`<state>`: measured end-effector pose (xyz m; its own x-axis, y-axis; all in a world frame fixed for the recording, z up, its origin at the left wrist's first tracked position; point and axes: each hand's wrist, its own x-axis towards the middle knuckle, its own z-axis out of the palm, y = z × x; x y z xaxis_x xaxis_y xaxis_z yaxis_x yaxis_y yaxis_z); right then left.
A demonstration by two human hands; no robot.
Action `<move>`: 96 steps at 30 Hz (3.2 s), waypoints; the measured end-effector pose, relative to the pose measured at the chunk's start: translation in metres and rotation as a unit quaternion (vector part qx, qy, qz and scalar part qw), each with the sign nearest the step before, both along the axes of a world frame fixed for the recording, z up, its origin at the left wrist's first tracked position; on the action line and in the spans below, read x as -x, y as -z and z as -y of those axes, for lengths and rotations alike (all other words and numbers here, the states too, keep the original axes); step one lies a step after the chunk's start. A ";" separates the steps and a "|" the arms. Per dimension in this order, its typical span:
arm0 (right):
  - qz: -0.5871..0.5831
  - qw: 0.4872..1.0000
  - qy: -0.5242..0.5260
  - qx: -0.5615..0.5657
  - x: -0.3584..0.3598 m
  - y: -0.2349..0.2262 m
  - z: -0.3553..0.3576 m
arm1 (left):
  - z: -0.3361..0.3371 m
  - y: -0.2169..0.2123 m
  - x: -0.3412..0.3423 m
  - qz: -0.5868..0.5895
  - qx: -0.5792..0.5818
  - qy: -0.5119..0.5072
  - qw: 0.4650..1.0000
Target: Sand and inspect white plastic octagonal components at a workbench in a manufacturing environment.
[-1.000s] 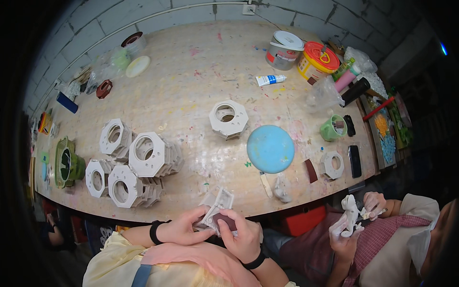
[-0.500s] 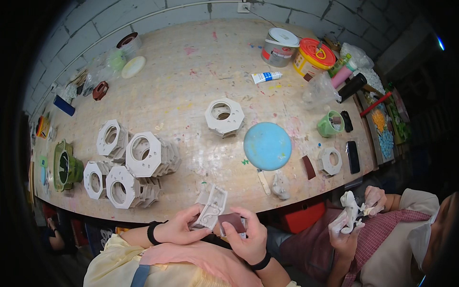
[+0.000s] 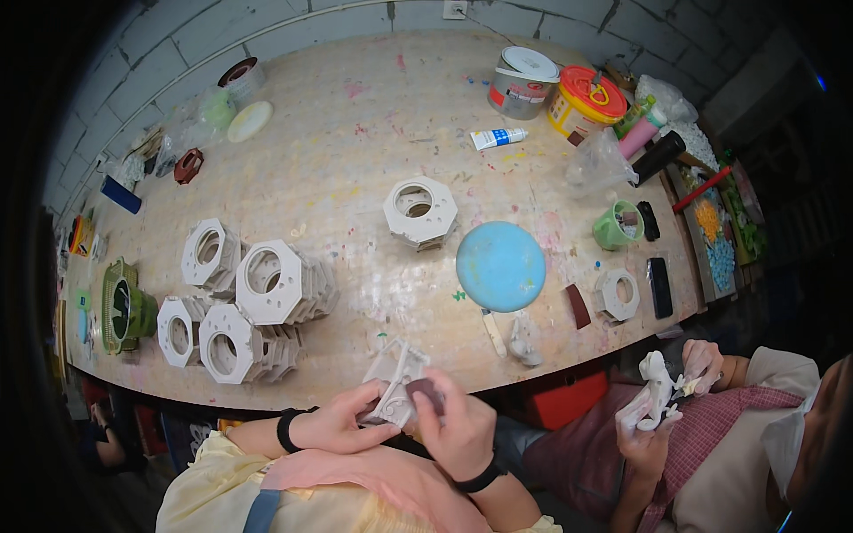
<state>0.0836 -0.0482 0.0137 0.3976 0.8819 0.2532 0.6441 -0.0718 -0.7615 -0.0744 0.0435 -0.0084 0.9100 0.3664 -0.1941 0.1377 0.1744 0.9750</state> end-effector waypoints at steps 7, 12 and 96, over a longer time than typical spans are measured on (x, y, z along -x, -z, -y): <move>-0.019 0.988 -0.154 -0.021 0.001 -0.003 0.000 | 0.000 0.004 0.001 0.020 0.022 0.005 1.000; -0.009 0.999 0.043 -0.021 -0.008 -0.004 0.000 | 0.000 0.005 0.003 0.006 0.022 0.030 0.999; -0.131 0.989 -0.072 -0.004 -0.002 -0.006 0.011 | -0.008 -0.007 -0.010 0.079 -0.123 0.015 0.989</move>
